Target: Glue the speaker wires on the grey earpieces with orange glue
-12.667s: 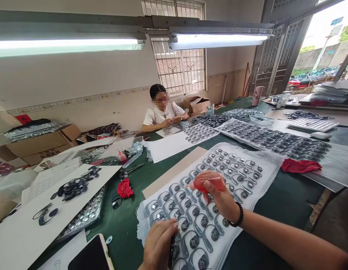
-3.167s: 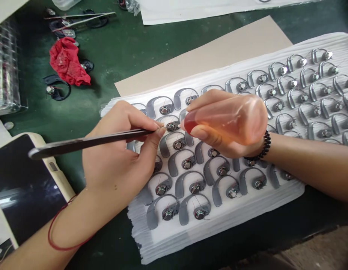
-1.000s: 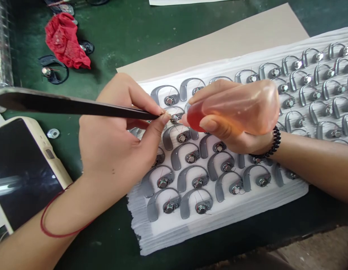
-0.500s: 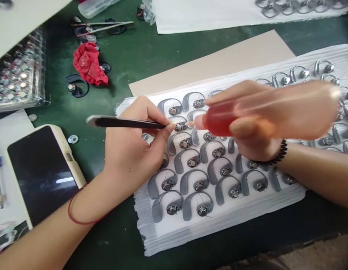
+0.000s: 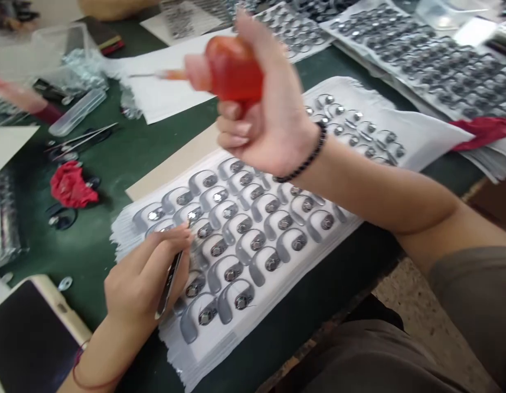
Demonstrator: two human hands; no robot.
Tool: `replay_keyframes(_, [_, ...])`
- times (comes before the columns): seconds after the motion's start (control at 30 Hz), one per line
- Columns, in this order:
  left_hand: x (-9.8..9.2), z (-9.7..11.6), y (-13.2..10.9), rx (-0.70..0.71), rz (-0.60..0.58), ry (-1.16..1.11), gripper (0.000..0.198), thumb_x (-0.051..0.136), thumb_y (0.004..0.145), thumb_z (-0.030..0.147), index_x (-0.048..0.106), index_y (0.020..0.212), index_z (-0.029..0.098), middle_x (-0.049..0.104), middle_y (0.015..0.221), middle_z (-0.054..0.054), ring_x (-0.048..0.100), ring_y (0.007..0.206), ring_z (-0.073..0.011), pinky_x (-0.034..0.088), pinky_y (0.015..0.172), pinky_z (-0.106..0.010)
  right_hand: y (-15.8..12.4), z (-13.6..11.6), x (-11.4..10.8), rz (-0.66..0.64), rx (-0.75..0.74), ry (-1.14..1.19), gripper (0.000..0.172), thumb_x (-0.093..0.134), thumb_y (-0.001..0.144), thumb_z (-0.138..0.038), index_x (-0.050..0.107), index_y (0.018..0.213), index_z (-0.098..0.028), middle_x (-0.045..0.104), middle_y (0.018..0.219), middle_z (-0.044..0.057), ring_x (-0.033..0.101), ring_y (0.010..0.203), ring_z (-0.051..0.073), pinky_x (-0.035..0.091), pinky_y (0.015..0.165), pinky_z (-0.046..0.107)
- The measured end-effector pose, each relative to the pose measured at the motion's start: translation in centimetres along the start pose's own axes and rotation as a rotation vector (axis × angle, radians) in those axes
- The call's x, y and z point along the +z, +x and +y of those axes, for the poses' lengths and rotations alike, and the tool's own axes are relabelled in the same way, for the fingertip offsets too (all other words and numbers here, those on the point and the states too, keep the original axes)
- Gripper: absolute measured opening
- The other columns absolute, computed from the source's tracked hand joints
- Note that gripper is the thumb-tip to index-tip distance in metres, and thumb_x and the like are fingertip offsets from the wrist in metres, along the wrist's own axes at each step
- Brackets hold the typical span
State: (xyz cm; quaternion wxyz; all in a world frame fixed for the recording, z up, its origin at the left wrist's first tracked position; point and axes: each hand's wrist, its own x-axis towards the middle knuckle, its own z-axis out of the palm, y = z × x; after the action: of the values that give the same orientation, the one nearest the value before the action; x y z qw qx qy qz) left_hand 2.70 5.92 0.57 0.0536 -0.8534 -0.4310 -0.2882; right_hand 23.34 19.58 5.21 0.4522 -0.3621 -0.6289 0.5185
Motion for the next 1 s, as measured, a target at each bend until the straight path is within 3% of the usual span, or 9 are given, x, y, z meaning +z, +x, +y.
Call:
replay_keyframes(0.07, [-0.4,0.4,0.5,0.007,-0.036,-0.021,0.007,0.059,0.076,0.017,0.060,0.082,0.020,0.068,0.087,-0.001,0.068,0.081,-0.0197,0.053,0.067,-0.028,0.9,-0.1,0.1,-0.016,0.152,0.378,0.078,0.002,0.067,-0.084,0.043,0.076,-0.019,0.036,0.047,-0.008,0.026,0.037,0.001,0.033,0.029,0.015])
replay_keyframes(0.13, [-0.8,0.7,1.0,-0.008,-0.098,-0.041,0.007,0.056,0.079,0.021,0.060,0.085,0.021,0.068,0.089,-0.002,0.067,0.086,-0.0229,0.055,0.070,-0.032,1.5,-0.3,0.0,0.003,0.134,0.474,0.077,0.013,0.058,-0.090,0.041,0.070,-0.019,0.034,0.042,-0.010,0.025,0.037,0.000,0.028,0.027,0.012])
replay_keyframes(0.23, [-1.0,0.8,1.7,0.015,-0.118,-0.047,0.011,0.057,0.077,0.021,0.060,0.088,0.022,0.067,0.091,-0.004,0.067,0.087,-0.0265,0.057,0.072,-0.037,1.9,-1.2,-0.3,-0.002,0.201,0.517,0.079,0.010,0.048,-0.093,0.035,0.064,-0.020,0.029,0.035,-0.013,0.019,0.034,0.000,0.024,0.021,0.011])
replay_keyframes(0.33, [-1.0,0.8,1.8,0.078,0.001,0.006,0.012,0.057,0.075,0.012,0.060,0.083,0.021,0.068,0.086,-0.003,0.068,0.082,-0.0243,0.058,0.067,-0.033,1.6,-2.5,-0.6,-0.117,0.174,0.585,0.069,0.018,0.066,-0.086,0.035,0.064,-0.020,0.033,0.037,-0.011,0.022,0.034,0.000,0.024,0.021,0.014])
replay_keyframes(0.4, [-0.9,0.7,1.6,0.113,0.073,0.073,0.013,0.055,0.075,0.007,0.058,0.080,0.019,0.068,0.080,-0.001,0.068,0.081,-0.0207,0.058,0.066,-0.029,1.1,-3.1,-0.6,-0.065,0.098,0.590,0.050,0.028,0.089,-0.060,0.038,0.065,-0.018,0.042,0.044,-0.008,0.028,0.035,0.001,0.021,0.024,0.016])
replay_keyframes(0.5, [-0.5,0.5,1.1,0.122,0.101,0.206,0.012,0.059,0.074,0.005,0.058,0.078,0.016,0.070,0.080,-0.002,0.067,0.088,-0.0207,0.056,0.067,-0.028,1.2,-2.6,-0.1,-0.077,-0.120,0.424,0.035,0.030,0.094,-0.035,0.049,0.072,-0.016,0.058,0.065,0.000,0.043,0.040,0.005,0.018,0.027,0.021])
replay_keyframes(0.6, [0.2,0.4,1.0,0.125,0.119,0.290,0.008,0.062,0.073,0.006,0.059,0.072,0.014,0.070,0.076,-0.002,0.068,0.082,-0.0194,0.055,0.062,-0.025,2.1,-0.9,1.1,-0.127,-0.196,0.284,0.037,0.037,0.092,-0.035,0.053,0.065,-0.015,0.057,0.061,0.003,0.050,0.043,0.010,0.024,0.028,0.025])
replay_keyframes(0.8, [1.0,0.5,1.3,0.130,0.124,0.246,0.011,0.061,0.073,0.010,0.060,0.063,0.014,0.069,0.071,-0.002,0.069,0.077,-0.0218,0.054,0.055,-0.025,3.0,2.9,3.9,-0.298,-0.238,0.073,0.040,0.054,0.081,-0.048,0.057,0.058,-0.016,0.060,0.056,0.002,0.046,0.037,0.006,0.029,0.025,0.021])
replay_keyframes(1.0, [1.3,-0.1,1.2,0.078,0.037,0.158,0.011,0.055,0.076,0.009,0.063,0.069,0.013,0.069,0.075,-0.006,0.068,0.082,-0.0260,0.059,0.066,-0.032,2.5,4.8,4.7,-0.441,-0.391,-0.026,0.038,0.050,0.084,-0.049,0.060,0.064,-0.018,0.063,0.066,0.001,0.060,0.060,0.008,0.049,0.048,0.017])
